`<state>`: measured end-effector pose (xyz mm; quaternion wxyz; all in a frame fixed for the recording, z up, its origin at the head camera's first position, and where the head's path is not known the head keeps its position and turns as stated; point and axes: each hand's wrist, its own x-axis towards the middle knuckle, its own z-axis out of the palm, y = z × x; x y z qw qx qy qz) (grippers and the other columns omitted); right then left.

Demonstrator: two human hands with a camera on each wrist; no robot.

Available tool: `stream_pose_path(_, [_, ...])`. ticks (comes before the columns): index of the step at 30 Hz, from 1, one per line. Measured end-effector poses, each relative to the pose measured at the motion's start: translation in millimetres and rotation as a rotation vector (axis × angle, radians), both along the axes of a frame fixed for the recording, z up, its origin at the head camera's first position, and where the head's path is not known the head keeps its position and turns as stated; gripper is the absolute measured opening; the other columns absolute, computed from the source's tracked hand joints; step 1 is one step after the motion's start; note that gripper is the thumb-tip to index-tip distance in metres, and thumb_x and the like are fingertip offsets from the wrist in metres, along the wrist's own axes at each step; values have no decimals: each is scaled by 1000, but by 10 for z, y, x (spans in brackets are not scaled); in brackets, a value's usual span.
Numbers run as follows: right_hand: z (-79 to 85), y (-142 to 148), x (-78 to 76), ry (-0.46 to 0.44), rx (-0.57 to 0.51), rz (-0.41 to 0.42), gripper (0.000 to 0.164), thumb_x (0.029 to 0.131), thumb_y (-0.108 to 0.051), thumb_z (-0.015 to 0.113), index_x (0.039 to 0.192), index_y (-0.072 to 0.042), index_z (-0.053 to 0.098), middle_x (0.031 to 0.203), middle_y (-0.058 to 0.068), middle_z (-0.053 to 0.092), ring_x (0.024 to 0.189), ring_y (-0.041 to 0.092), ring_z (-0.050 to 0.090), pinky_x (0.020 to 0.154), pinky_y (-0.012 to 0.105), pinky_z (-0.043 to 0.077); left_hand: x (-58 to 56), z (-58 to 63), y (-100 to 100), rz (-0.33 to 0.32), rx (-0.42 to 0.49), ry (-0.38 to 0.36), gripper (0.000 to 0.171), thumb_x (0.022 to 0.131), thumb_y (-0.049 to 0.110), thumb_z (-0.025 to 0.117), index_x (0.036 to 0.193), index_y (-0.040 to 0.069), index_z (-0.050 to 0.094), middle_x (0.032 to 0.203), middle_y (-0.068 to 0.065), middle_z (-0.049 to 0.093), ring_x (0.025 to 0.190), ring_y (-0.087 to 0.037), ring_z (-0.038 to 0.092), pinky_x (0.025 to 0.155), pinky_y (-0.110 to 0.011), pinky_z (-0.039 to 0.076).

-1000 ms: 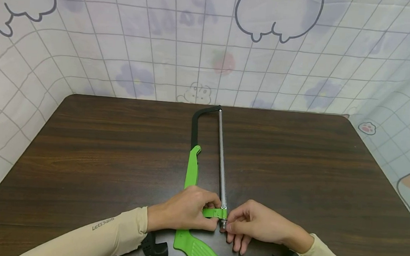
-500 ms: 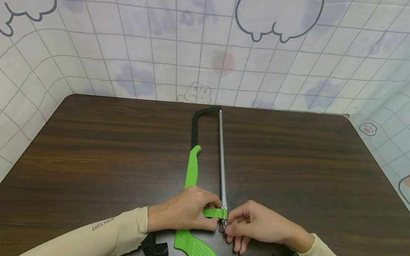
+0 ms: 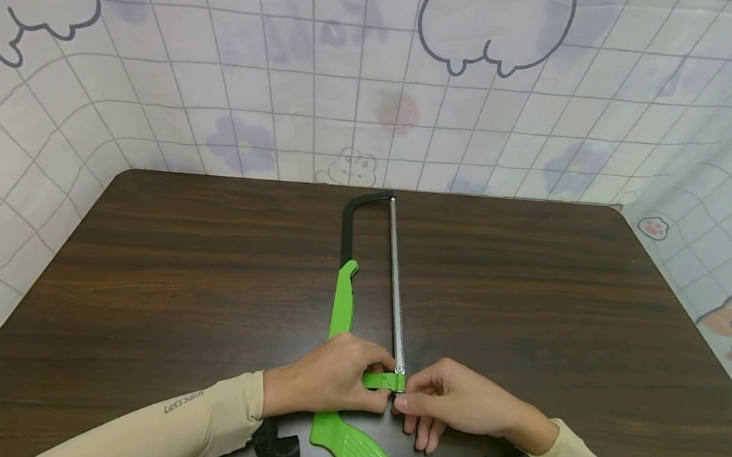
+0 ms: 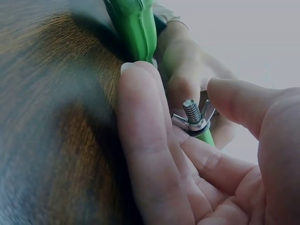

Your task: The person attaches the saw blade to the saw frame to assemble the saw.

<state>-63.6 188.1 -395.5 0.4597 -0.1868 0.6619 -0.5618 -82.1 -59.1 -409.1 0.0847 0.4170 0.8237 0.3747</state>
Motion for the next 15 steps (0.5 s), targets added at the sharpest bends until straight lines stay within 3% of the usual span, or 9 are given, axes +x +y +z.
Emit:
stream_pose_path(7, [9, 0, -2, -3, 6, -6, 38, 103, -28, 63, 96, 8, 73, 84, 26, 73, 66, 9, 73, 62, 32, 62, 5, -20, -1, 6, 6, 10, 24, 81, 15, 73, 105, 9, 75, 78, 4, 67, 62, 8, 42, 58, -6, 36])
stream_pose_path(15, [-5, 12, -12, -26, -15, -8, 38, 103, -26, 63, 96, 10, 73, 82, 15, 75, 66, 9, 73, 62, 28, 61, 3, -25, 2, 5, 15, 15, 23, 81, 15, 74, 103, 9, 75, 77, 5, 66, 62, 8, 42, 58, -6, 36])
